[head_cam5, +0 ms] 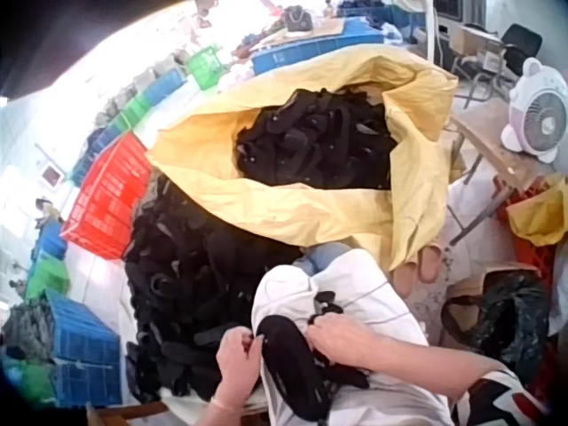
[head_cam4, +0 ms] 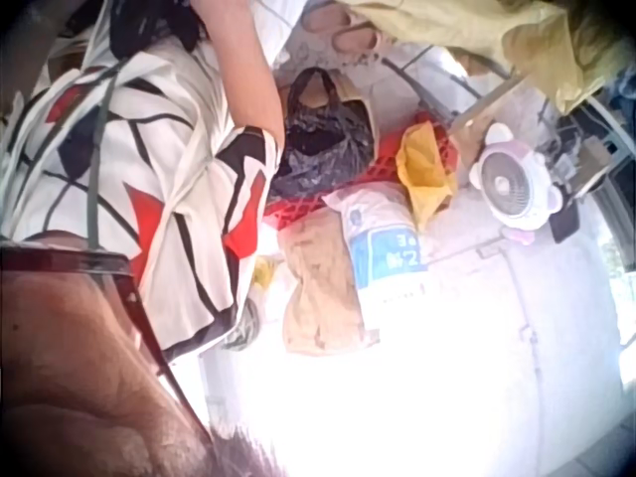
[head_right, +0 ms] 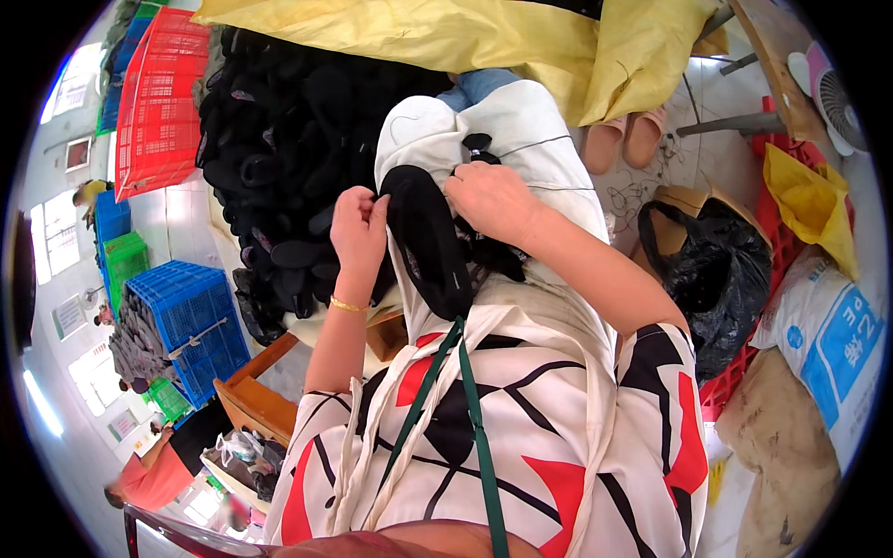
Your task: The person sits on the floor and hand-sews black socks using a needle and thread. They pick up socks from a nearby pile, stitch the fabric, and place the finished items on their lap.
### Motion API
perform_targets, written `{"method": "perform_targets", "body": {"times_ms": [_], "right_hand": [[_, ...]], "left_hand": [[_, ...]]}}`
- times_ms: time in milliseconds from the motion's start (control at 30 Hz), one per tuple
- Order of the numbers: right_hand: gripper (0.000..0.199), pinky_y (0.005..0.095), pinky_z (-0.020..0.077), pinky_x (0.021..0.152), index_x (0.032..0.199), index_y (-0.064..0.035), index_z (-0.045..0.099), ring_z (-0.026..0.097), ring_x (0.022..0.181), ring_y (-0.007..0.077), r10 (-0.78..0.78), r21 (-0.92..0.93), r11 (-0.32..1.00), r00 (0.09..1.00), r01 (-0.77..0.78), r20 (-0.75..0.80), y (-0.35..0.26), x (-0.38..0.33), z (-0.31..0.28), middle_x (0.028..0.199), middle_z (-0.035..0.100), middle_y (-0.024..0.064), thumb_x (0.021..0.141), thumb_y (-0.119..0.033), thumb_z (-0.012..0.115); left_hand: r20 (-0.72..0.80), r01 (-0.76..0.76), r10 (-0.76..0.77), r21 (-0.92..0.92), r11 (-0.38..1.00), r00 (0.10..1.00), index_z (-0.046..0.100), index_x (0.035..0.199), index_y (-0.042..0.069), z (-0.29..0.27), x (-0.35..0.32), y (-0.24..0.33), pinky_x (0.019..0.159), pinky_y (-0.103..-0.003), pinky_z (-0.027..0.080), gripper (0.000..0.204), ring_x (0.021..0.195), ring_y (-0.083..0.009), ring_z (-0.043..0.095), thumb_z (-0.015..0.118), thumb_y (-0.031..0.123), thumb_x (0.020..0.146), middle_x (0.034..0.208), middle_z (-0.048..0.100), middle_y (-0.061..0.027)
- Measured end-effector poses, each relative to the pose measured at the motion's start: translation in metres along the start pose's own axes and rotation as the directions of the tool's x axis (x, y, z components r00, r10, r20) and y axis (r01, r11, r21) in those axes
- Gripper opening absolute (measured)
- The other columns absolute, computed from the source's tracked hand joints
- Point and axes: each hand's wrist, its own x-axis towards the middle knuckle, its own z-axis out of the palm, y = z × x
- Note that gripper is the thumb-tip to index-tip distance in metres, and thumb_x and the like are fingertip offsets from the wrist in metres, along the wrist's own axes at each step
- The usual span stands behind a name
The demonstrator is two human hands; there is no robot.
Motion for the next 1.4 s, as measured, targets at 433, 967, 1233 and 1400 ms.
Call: {"method": "perform_targets", "body": {"times_ms": [433,967,1233,1400], "right_hand": [[0.011,0.0401,0.0516,0.069,0.079,-0.0068,0.061,0.061,0.08,0.0302,-0.003,-0.082,0.997,1.0,0.001,-0.031,0.015,0.012,0.025,0.079,0.058,0.0085,0.082,-0.017,0.065],[0.026,0.0271,0.043,0.069,0.076,-0.0063,0.048,0.04,0.06,0.0119,0.47,0.944,-0.287,0.835,-0.163,0.287,-0.073,0.054,0.008,0.069,0.044,0.001,0.101,-0.015,0.045],[0.021,0.0256,0.0338,0.061,0.077,-0.005,0.046,0.042,0.065,0.0129,0.483,0.993,-0.023,0.868,-0.113,0.11,-0.105,0.021,-0.012,0.072,0.044,0.0027,0.098,-0.007,0.046],[0.02,0.0258,0.0369,0.065,0.08,-0.0054,0.046,0.04,0.066,0.01,0.446,0.994,0.098,0.895,-0.039,-0.009,-0.12,0.0,-0.011,0.072,0.041,0.0002,0.1,-0.008,0.044]], "left_hand": [[0.217,-0.248,0.208,0.176,0.953,0.954,0.062,0.123,0.007,-0.008,-0.008,0.027,0.074,-0.036,0.051,0.049,0.092,-0.0303,0.057,0.07,0.006,0.074,0.099,0.057,-0.0126],[0.124,-0.247,0.241,0.035,0.968,0.963,0.061,0.112,0.006,0.01,-0.007,-0.001,0.078,-0.039,0.052,0.04,0.091,-0.0325,0.06,0.065,-0.001,0.073,0.097,0.061,-0.0121],[0.369,-0.282,0.212,0.147,0.948,0.905,0.064,0.091,0.011,-0.019,-0.004,0.034,0.066,-0.043,0.056,0.01,0.082,-0.0318,0.068,0.058,0.017,0.086,0.087,0.068,-0.0116],[0.38,-0.533,0.48,0.043,0.845,0.791,0.061,0.099,0.005,-0.015,-0.017,0.013,0.069,-0.039,0.055,0.019,0.084,-0.0301,0.066,0.06,0.015,0.083,0.087,0.064,-0.0127]]}}
